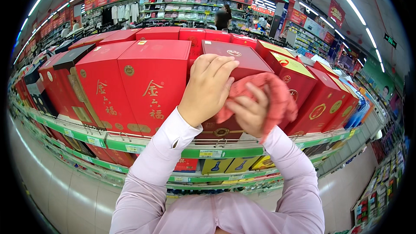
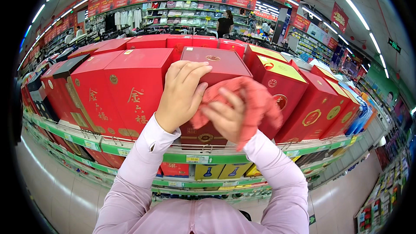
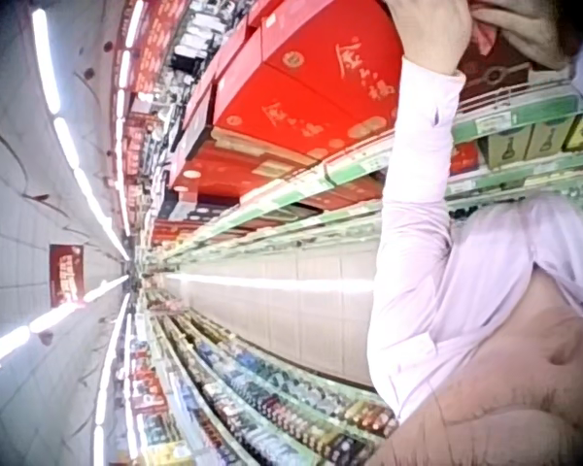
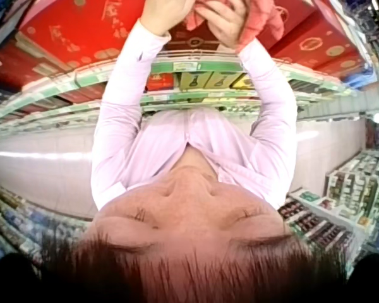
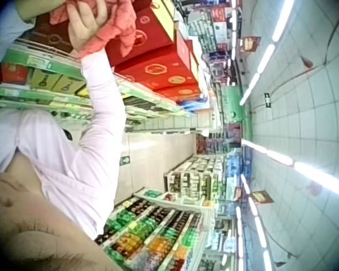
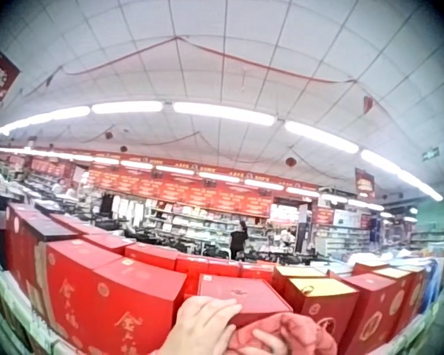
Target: The person wipes the surfaces of red gift boxes on a supermarket shelf using a pink cloth. They pick up individual boxes, wipe them on multiple sides, and place them back on the shelf in sequence.
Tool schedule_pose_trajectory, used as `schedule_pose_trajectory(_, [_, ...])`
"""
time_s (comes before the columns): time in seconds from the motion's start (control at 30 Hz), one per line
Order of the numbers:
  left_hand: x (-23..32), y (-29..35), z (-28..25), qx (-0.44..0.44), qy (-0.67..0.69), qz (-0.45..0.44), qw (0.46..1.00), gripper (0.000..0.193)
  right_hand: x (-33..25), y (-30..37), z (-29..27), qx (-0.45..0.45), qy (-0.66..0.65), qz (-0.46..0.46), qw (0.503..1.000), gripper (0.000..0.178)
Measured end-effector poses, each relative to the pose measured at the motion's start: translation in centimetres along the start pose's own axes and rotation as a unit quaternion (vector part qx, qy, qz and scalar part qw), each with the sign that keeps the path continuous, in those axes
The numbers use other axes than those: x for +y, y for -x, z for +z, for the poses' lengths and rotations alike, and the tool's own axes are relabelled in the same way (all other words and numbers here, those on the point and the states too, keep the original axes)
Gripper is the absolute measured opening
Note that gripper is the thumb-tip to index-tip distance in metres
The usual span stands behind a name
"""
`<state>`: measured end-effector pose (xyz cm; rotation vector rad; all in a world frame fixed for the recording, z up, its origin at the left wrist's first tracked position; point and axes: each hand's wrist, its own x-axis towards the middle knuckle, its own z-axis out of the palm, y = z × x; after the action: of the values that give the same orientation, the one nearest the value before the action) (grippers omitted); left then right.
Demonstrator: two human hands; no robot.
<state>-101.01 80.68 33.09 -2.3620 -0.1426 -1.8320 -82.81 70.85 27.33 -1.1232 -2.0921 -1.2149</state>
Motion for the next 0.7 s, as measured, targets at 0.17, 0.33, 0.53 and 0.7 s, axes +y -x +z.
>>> schedule_pose_trajectory(0.17, [0.3, -0.1, 0.5, 0.010, 0.017, 0.006, 1.000, 0.043, -6.3, 5.9, 4.6, -0.145, -0.072, -0.159, 0.974, 0.037])
schedule_pose_trajectory(0.33, [0.0, -0.1, 0.5, 0.002, 0.013, 0.003, 1.000, 0.040, -2.7, 5.3, 4.5, -0.122, -0.278, 0.105, 0.947, 0.034])
schedule_pose_trajectory(0.53, [0.2, 0.1, 0.8, 0.019, 0.011, 0.000, 1.000, 0.037, -3.1, 2.2, 1.9, 0.104, 0.030, 0.101, 0.989, 0.032])
schedule_pose_trajectory(0.7, [0.4, 0.1, 0.9, 0.023, 0.010, -0.004, 1.000, 0.037, -3.9, 7.1, 3.1, -0.092, 0.036, -0.167, 0.981, 0.033])
